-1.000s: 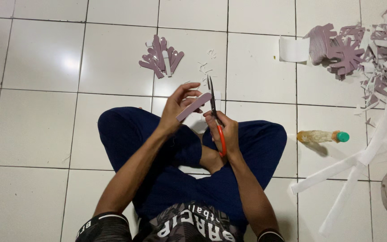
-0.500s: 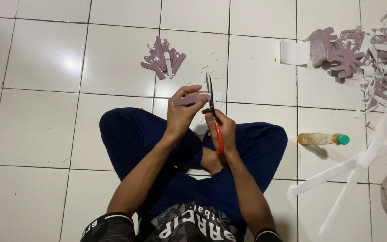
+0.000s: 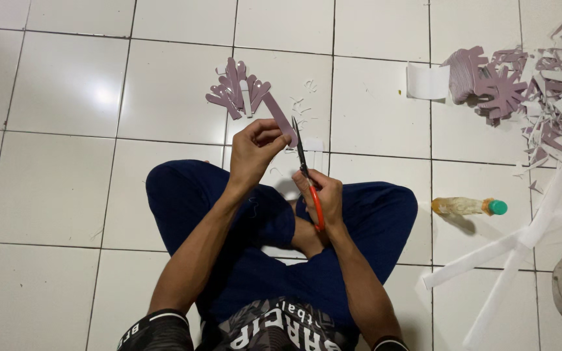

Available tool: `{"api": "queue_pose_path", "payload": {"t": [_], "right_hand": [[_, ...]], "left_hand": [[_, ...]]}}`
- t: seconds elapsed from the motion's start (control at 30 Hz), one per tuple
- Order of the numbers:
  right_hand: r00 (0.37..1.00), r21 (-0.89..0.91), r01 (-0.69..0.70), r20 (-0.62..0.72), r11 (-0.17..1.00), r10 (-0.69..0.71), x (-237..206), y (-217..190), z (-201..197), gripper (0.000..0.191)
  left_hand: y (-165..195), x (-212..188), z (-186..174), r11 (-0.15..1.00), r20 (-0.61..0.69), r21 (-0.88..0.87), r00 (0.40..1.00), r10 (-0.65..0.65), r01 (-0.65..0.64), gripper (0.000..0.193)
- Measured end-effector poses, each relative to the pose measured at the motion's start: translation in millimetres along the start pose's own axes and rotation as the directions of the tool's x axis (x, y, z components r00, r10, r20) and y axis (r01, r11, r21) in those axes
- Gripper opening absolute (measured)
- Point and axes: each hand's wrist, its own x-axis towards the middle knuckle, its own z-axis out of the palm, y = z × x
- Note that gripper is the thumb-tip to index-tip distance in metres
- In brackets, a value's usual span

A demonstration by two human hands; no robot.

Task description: The person sits on the floor and uses scissors to cut slits along purple foam strips, then sets the cut pieces with a pile of finished foam decorations. Near the end they gather the cut pieces and move toward a workbench with a sewing machine.

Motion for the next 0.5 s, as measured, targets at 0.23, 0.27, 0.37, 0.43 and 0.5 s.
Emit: {"api": "queue_pose_path", "payload": {"t": [0.23, 0.27, 0.37, 0.43, 0.5], "right_hand": [[0.999, -0.018, 0.044, 0.009, 0.999, -0.044, 4, 3, 2, 0.055], [1.000, -0.036, 0.019, 0.018, 0.999, -0.018, 4, 5, 2, 0.055], [0.996, 0.079, -0.083, 0.049, 0.993, 0.080, 2, 17, 2, 0.051], [0.988, 0.210, -0.149, 0.059, 0.966, 0.140, 7, 31, 1, 0.049], [0.977, 0.340, -0.211, 0.059, 0.916, 0.203, 13, 48, 0, 0.047]], "left_hand": [[-10, 13, -10, 1.000, 0.018, 0.025, 1.000, -0.014, 0.014, 0.039], [-12, 14, -13, 0.999, 0.018, 0.046, 1.000, -0.022, 0.021, 0.041], [-16, 19, -24, 0.998, 0.024, 0.047, 0.999, -0.033, 0.032, 0.042], [-15, 22, -32, 0.995, 0.034, 0.104, 0.999, -0.003, -0.001, 0.035], [-9, 25, -43, 0.986, 0.008, 0.149, 0.997, 0.073, -0.073, 0.034]]}}
